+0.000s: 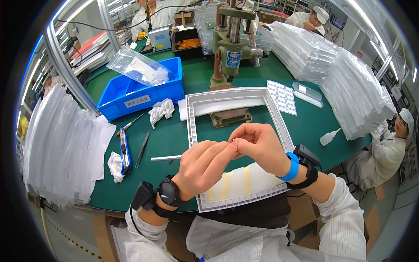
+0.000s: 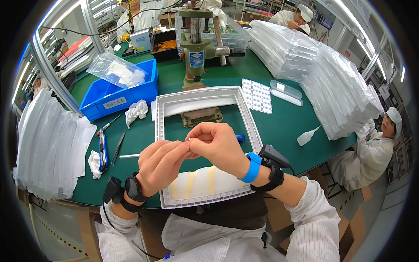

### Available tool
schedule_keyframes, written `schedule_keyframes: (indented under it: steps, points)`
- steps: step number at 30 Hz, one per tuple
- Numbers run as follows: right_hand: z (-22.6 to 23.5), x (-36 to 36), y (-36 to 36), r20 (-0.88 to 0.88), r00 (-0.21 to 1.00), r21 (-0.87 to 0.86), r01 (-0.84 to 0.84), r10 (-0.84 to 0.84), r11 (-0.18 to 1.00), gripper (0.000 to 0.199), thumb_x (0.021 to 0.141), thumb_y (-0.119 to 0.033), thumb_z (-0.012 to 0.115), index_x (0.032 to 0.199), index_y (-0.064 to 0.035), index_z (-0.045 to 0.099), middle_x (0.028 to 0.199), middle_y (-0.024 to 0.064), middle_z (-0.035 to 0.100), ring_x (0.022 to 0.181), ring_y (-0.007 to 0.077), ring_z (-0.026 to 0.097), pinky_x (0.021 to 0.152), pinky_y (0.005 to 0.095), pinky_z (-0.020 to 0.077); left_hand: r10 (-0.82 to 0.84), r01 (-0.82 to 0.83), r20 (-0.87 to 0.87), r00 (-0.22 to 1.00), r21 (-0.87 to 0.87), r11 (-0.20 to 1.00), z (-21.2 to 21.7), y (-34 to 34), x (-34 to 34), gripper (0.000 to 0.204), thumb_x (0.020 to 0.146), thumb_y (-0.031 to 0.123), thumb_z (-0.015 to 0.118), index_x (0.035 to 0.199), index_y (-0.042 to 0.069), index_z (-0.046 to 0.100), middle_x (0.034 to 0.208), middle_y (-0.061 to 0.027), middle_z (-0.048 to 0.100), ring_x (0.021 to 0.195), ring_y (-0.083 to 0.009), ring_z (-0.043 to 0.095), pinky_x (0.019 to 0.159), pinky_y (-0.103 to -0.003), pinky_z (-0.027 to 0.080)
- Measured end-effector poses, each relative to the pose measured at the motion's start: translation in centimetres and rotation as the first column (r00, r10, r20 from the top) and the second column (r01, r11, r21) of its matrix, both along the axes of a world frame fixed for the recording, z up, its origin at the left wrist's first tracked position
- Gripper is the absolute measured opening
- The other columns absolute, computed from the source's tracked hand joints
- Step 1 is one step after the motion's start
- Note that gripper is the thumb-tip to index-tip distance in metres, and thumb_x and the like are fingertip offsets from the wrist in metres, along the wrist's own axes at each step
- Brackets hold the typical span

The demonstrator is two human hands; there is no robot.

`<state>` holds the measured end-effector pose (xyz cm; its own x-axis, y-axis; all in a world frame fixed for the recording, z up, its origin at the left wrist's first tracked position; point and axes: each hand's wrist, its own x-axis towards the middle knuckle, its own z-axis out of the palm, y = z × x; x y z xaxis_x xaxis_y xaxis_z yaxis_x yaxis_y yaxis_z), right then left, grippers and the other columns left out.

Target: Apply glue and protective film to a plastic frame assembly at a factory workstation.

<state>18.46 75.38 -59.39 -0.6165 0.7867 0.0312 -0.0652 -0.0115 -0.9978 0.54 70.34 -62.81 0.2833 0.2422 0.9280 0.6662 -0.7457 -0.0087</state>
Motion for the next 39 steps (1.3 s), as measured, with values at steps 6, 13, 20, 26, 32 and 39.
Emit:
schedule_keyframes:
  steps: [6,13,20,26,32,39]
  points:
    - [-0.1,2.5,0.5,0.018,0.999,-0.037,0.045,-0.045,0.998,0.015,0.093,-0.004,0.051,0.092,0.0020,0.064,0.080,0.0089,0.067,0.068,0.0138,0.068,0.060,0.0254,0.0548,0.032,-0.029,0.038,0.999,-0.081,0.996,0.6,0.4,-0.7,0.027,0.071,-0.004,0.079,0.096,-0.003,0.069,0.080,-0.0085,0.068,0.064,-0.0210,0.065,0.053,-0.029,0.051]
    - [1.0,6.6,-3.8,0.432,0.897,0.484,-0.141,-0.095,0.864,0.010,0.091,-0.004,0.062,0.094,-0.0003,0.071,0.078,0.0073,0.067,0.069,0.0150,0.064,0.059,0.0251,0.0504,0.011,-0.016,-0.021,1.000,-0.233,0.972,-0.9,1.0,-0.5,0.019,0.073,0.001,0.078,0.089,0.000,0.067,0.077,-0.0077,0.067,0.065,-0.0211,0.064,0.054,-0.031,0.051]
    - [-0.5,9.0,-6.9,0.563,0.826,0.474,-0.298,-0.025,0.828,0.012,0.081,-0.005,0.077,0.093,-0.0039,0.075,0.092,0.0060,0.067,0.074,0.0208,0.066,0.063,0.0289,0.0538,0.011,-0.025,-0.040,0.999,-0.382,0.924,-1.9,1.3,-0.2,0.012,0.078,0.005,0.077,0.084,0.004,0.067,0.073,-0.0056,0.065,0.065,-0.0212,0.064,0.055,-0.033,0.051]
    - [-0.5,8.1,-8.3,0.586,0.781,0.694,-0.346,-0.216,0.632,0.010,0.082,-0.006,0.076,0.093,-0.0059,0.074,0.091,0.0048,0.065,0.074,0.0218,0.066,0.065,0.0304,0.0546,0.018,-0.033,-0.041,0.999,-0.382,0.924,-1.9,1.2,-0.2,0.012,0.078,0.005,0.077,0.083,0.004,0.066,0.073,-0.0057,0.064,0.065,-0.0214,0.063,0.055,-0.033,0.051]
    - [0.3,7.8,-7.7,0.656,0.743,0.598,-0.402,-0.135,0.693,0.008,0.084,-0.009,0.074,0.092,-0.0062,0.075,0.090,0.0049,0.065,0.074,0.0219,0.066,0.064,0.0326,0.0543,0.008,-0.019,-0.030,1.000,-0.369,0.929,-2.2,1.4,-0.2,0.012,0.078,0.005,0.076,0.083,0.004,0.065,0.073,-0.0054,0.064,0.066,-0.0214,0.063,0.055,-0.033,0.051]
    - [1.9,6.4,-2.7,0.767,0.548,-0.028,-0.492,0.335,0.870,0.012,0.081,-0.014,0.074,0.085,-0.0031,0.076,0.089,0.0083,0.072,0.069,0.0211,0.067,0.068,0.0311,0.0543,0.025,-0.046,-0.058,0.998,-0.397,0.917,-2.0,1.2,-0.2,0.012,0.078,0.005,0.076,0.082,0.004,0.065,0.074,-0.0057,0.064,0.067,-0.0213,0.064,0.056,-0.033,0.051]
